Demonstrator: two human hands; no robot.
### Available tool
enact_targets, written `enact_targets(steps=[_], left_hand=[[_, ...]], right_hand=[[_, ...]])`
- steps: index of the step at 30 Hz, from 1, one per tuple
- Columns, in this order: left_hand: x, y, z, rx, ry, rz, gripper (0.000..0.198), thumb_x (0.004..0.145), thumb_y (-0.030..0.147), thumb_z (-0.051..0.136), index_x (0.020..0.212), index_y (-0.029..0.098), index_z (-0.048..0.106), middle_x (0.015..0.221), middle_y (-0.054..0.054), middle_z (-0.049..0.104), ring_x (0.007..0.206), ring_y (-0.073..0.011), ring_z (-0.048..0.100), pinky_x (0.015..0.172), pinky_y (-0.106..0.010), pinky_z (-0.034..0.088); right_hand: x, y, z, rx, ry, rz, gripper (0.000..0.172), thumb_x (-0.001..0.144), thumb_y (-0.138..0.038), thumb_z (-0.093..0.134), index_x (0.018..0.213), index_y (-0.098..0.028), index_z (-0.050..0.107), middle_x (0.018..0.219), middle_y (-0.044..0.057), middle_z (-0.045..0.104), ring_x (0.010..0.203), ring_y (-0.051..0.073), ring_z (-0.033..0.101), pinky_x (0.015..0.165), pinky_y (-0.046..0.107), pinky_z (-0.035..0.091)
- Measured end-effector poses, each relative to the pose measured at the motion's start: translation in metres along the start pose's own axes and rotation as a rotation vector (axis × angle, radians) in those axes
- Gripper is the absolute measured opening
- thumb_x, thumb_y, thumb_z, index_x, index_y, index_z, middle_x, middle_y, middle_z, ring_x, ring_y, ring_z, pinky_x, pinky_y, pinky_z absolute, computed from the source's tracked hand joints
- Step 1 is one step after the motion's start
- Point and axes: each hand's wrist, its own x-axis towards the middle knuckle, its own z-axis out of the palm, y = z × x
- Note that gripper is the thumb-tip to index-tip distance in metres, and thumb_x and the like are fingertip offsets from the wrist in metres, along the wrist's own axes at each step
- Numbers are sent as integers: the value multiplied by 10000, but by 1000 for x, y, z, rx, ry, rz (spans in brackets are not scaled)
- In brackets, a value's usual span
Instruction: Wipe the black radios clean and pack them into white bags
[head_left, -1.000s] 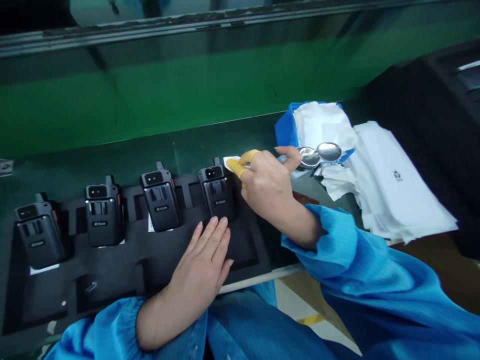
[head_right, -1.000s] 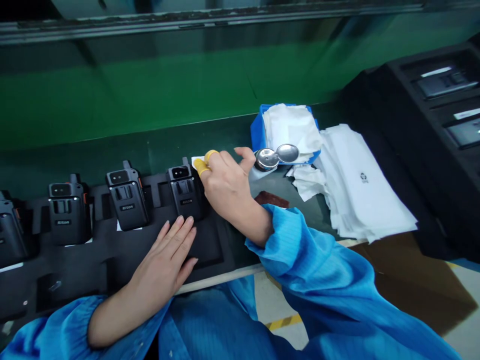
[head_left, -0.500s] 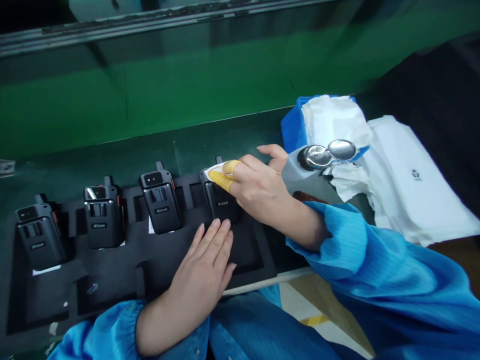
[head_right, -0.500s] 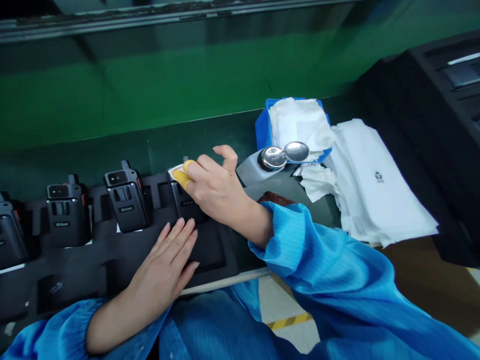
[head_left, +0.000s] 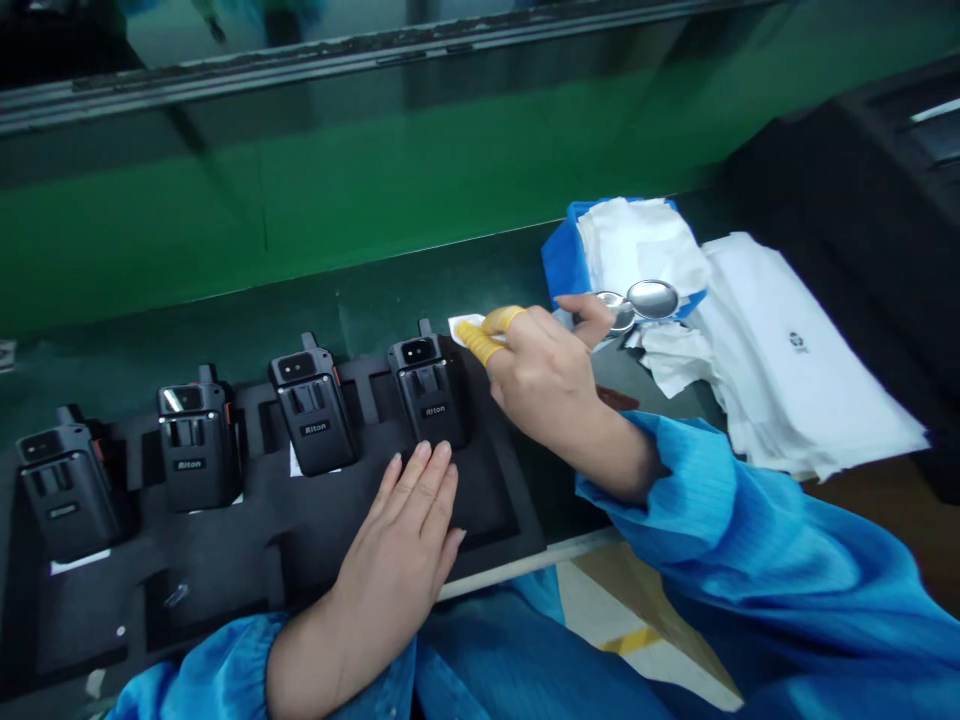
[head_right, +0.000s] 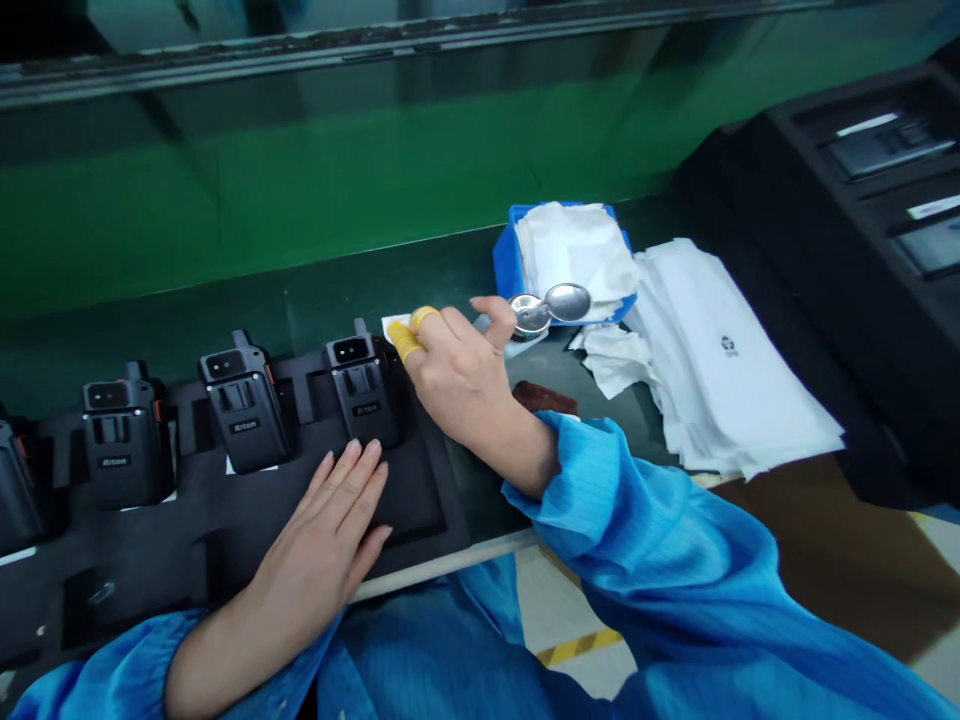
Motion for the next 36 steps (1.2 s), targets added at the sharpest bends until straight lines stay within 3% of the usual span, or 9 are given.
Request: enact_targets(steps=[3,10,16,19,24,28,36], left_hand=[[-1,0,1,-21,1,-11,445,897,165,422,1333,76,425,1401,-182,494,1358,-274,390,1092,-491,388],[0,-2,2,-21,5,1,432,905,171,411,1326,73,426,1391,-194,500,1348,-278,404,1074,-486,409],[1,-2,1,10,12,16,412,912,185,414,1301,58,461,1399,-183,495,1333,-282,428,1065,-476,427],[0,-2,0,0,38,16,404,916,190,420,1291,51,478,1405,-186,488,1347,-285,409,1080,-482,410],[0,-2,0,-17,78,29,391,921,205,430,1261,28,510,1375,-208,512,1329,-301,433,1086,-496,395],[0,-3,2,-38,68,18,404,931,218,402,1281,41,499,1368,-194,524,1342,-289,416,1102,-501,373],[0,-4,4,-43,67,29,402,934,204,397,1282,23,488,1404,-212,477,1355,-295,394,1100,-498,372]], right_hand=[[9,-5,0,49,11,32,364,902,-112,373,672,-195,641,798,4,589,787,137,465,925,414,167],[11,-19,2,91,-81,-77,347,892,-95,402,677,-198,655,749,-17,570,762,122,454,927,402,132],[-7,-2,-9,28,19,-66,348,830,-68,405,560,-182,591,705,6,568,702,129,446,882,385,188],[-20,1,-18,-1,68,9,311,791,-50,418,616,-191,634,746,15,587,720,136,465,853,394,208],[-35,-24,-25,113,-14,-36,304,854,-99,424,736,-215,679,848,2,607,781,132,488,875,412,199],[-36,-45,-21,81,-13,-149,283,899,-144,460,751,-227,686,797,-20,610,771,116,475,925,382,166],[-42,-41,-21,-6,-39,-98,348,898,-112,422,640,-205,635,743,-22,591,758,122,465,926,379,143]])
